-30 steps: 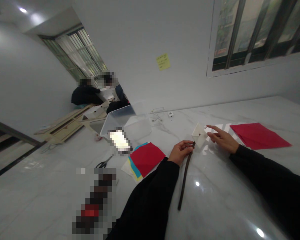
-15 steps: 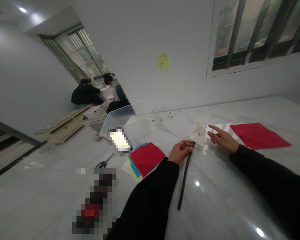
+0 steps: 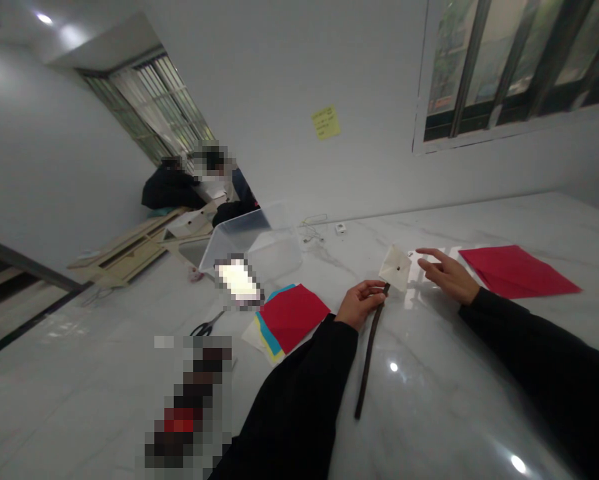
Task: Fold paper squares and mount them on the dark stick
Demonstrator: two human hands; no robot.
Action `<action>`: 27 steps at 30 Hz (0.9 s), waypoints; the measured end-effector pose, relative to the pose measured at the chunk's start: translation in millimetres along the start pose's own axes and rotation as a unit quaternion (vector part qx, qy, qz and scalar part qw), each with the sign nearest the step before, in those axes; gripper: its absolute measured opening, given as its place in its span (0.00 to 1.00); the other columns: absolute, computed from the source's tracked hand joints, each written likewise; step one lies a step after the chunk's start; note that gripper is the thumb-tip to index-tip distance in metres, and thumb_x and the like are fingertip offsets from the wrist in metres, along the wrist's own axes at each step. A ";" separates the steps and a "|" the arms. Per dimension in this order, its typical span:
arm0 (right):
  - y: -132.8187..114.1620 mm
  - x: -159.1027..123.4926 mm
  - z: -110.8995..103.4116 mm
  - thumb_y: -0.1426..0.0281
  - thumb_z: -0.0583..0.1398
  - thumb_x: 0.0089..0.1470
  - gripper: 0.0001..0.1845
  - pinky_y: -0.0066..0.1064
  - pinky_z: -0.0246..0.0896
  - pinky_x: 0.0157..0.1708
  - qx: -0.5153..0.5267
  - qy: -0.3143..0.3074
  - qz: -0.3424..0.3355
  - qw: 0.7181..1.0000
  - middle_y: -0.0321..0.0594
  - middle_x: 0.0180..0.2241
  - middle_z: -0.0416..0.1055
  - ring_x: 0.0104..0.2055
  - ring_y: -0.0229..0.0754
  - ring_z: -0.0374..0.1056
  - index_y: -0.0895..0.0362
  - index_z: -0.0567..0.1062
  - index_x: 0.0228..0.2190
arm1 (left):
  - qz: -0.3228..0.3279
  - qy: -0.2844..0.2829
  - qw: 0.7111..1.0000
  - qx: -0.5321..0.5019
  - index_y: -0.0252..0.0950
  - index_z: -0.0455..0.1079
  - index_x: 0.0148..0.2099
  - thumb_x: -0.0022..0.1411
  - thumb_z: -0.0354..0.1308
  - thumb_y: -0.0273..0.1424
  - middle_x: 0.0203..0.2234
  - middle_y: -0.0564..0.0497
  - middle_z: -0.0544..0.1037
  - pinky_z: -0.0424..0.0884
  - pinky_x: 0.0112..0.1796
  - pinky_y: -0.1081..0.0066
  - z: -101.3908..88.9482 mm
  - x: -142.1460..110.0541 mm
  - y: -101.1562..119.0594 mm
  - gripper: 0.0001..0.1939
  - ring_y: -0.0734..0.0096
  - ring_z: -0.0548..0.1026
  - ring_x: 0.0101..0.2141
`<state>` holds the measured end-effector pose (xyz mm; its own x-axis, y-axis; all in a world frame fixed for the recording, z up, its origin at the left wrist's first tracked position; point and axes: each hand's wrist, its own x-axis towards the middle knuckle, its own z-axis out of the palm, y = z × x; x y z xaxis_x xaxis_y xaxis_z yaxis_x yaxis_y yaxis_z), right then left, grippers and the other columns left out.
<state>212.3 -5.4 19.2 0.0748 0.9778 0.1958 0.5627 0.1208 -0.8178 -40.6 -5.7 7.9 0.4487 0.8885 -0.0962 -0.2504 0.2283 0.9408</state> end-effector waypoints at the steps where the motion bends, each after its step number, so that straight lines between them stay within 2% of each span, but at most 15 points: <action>1: 0.0 0.1 -0.8 0.43 0.51 0.56 0.38 0.31 0.59 0.27 0.004 -0.002 -0.001 1.000 0.36 0.22 0.70 0.26 0.42 0.67 0.56 0.68 0.57 | -0.001 -0.001 1.000 0.001 0.34 0.76 0.44 0.43 0.73 0.33 0.33 0.47 0.79 0.66 0.39 0.69 -0.2 0.2 -0.2 0.24 0.69 0.74 0.34; 3: 0.4 0.7 -2.0 0.42 0.48 0.57 0.37 0.32 0.59 0.28 -0.021 -0.044 0.014 0.999 0.36 0.22 0.70 0.25 0.42 0.67 0.56 0.73 0.53 | 0.001 0.005 1.000 0.000 0.34 0.76 0.44 0.43 0.73 0.33 0.33 0.47 0.79 0.65 0.38 0.70 -0.2 0.6 -0.5 0.23 0.70 0.74 0.33; 5: 1.3 1.5 -2.2 0.41 0.45 0.58 0.38 0.33 0.57 0.28 -0.077 -0.090 0.039 0.992 0.38 0.19 0.67 0.23 0.41 0.65 0.57 0.81 0.35 | 0.009 0.017 1.000 -0.007 0.34 0.75 0.43 0.43 0.73 0.33 0.33 0.48 0.78 0.65 0.37 0.70 0.0 1.0 -0.9 0.23 0.72 0.73 0.32; 6: 1.7 1.9 -2.0 0.41 0.43 0.58 0.40 0.33 0.56 0.28 -0.102 -0.104 0.047 0.988 0.38 0.17 0.66 0.22 0.41 0.64 0.57 0.81 0.27 | 0.013 0.021 1.000 -0.011 0.34 0.75 0.43 0.43 0.73 0.33 0.33 0.48 0.78 0.65 0.37 0.71 0.1 1.2 -1.1 0.22 0.73 0.73 0.31; 8: 2.2 2.6 -1.3 0.41 0.43 0.58 0.41 0.34 0.55 0.28 -0.123 -0.106 0.042 0.986 0.39 0.17 0.66 0.22 0.41 0.63 0.57 0.79 0.21 | 0.012 0.019 1.000 -0.014 0.34 0.75 0.43 0.43 0.73 0.33 0.33 0.49 0.78 0.65 0.36 0.71 0.0 1.5 -1.3 0.23 0.75 0.72 0.30; 10: 1.3 3.0 -0.6 0.41 0.44 0.58 0.39 0.33 0.54 0.27 -0.109 -0.091 0.029 0.989 0.38 0.19 0.67 0.23 0.40 0.63 0.56 0.80 0.24 | 0.005 0.012 1.000 -0.015 0.33 0.75 0.43 0.43 0.73 0.34 0.32 0.49 0.78 0.65 0.36 0.71 -0.3 1.6 -0.9 0.23 0.75 0.72 0.29; 12: -2.2 2.0 0.9 0.42 0.46 0.57 0.37 0.31 0.54 0.26 -0.080 -0.105 0.032 0.991 0.38 0.20 0.68 0.23 0.39 0.62 0.57 0.80 0.27 | 0.004 0.025 0.999 -0.029 0.34 0.74 0.43 0.43 0.73 0.34 0.33 0.49 0.78 0.65 0.35 0.72 -0.5 1.3 0.4 0.24 0.76 0.72 0.29; 14: -9.1 -2.1 5.1 0.42 0.49 0.56 0.35 0.30 0.51 0.24 -0.037 -0.162 0.034 0.986 0.36 0.18 0.65 0.21 0.38 0.60 0.58 0.80 0.28 | 0.014 0.055 0.996 -0.061 0.36 0.73 0.45 0.44 0.73 0.35 0.35 0.50 0.78 0.65 0.34 0.73 0.4 0.5 2.7 0.24 0.77 0.73 0.29; 16: -19.4 -10.0 12.8 0.44 0.53 0.55 0.32 0.28 0.48 0.22 0.029 -0.247 0.026 0.968 0.33 0.17 0.62 0.20 0.35 0.57 0.58 0.80 0.31 | 0.024 0.072 0.994 -0.083 0.37 0.72 0.46 0.45 0.72 0.35 0.38 0.50 0.78 0.66 0.35 0.73 3.2 -0.9 5.0 0.24 0.76 0.74 0.31; 18: -31.2 -20.6 23.5 0.46 0.56 0.54 0.28 0.27 0.47 0.21 0.106 -0.314 0.018 0.943 0.32 0.18 0.63 0.19 0.34 0.55 0.58 0.78 0.34 | 0.030 0.063 0.995 -0.071 0.37 0.71 0.45 0.45 0.72 0.35 0.39 0.48 0.79 0.67 0.34 0.72 7.6 -2.7 6.0 0.25 0.74 0.74 0.32; 20: -41.6 -31.2 34.8 0.47 0.56 0.55 0.26 0.27 0.48 0.21 0.170 -0.354 0.001 0.920 0.33 0.21 0.66 0.20 0.33 0.56 0.58 0.76 0.32 | 0.034 0.048 0.998 -0.038 0.35 0.71 0.44 0.45 0.72 0.35 0.38 0.46 0.79 0.67 0.33 0.72 12.0 -3.9 4.7 0.25 0.72 0.74 0.31; 24: -49.6 -42.5 50.2 0.46 0.58 0.53 0.26 0.27 0.47 0.20 0.236 -0.359 0.027 0.903 0.31 0.19 0.63 0.18 0.32 0.53 0.58 0.73 0.32 | 0.042 0.042 0.998 0.009 0.34 0.69 0.40 0.44 0.72 0.35 0.36 0.45 0.79 0.66 0.32 0.72 14.6 -1.1 -4.3 0.22 0.70 0.74 0.31; 26: -47.4 -42.3 53.3 0.46 0.59 0.53 0.26 0.27 0.46 0.20 0.255 -0.343 0.045 0.903 0.30 0.18 0.62 0.18 0.31 0.53 0.58 0.73 0.32 | 0.045 0.072 0.996 0.022 0.35 0.67 0.38 0.45 0.71 0.36 0.34 0.48 0.78 0.66 0.31 0.73 14.4 1.9 -6.0 0.21 0.72 0.73 0.30; 27: -45.5 -41.3 54.3 0.46 0.59 0.52 0.26 0.26 0.46 0.20 0.265 -0.333 0.056 0.903 0.29 0.18 0.61 0.18 0.31 0.53 0.58 0.73 0.32 | 0.051 0.108 0.992 0.031 0.36 0.66 0.36 0.46 0.71 0.37 0.31 0.51 0.77 0.65 0.29 0.74 15.2 2.3 -3.8 0.19 0.74 0.72 0.29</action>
<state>138.9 -41.9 18.9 -0.5052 0.8534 -0.1286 0.0961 -0.0924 -0.9911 -25.6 -10.6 9.0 0.2286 0.9716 -0.0608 -0.2294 0.1144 0.9666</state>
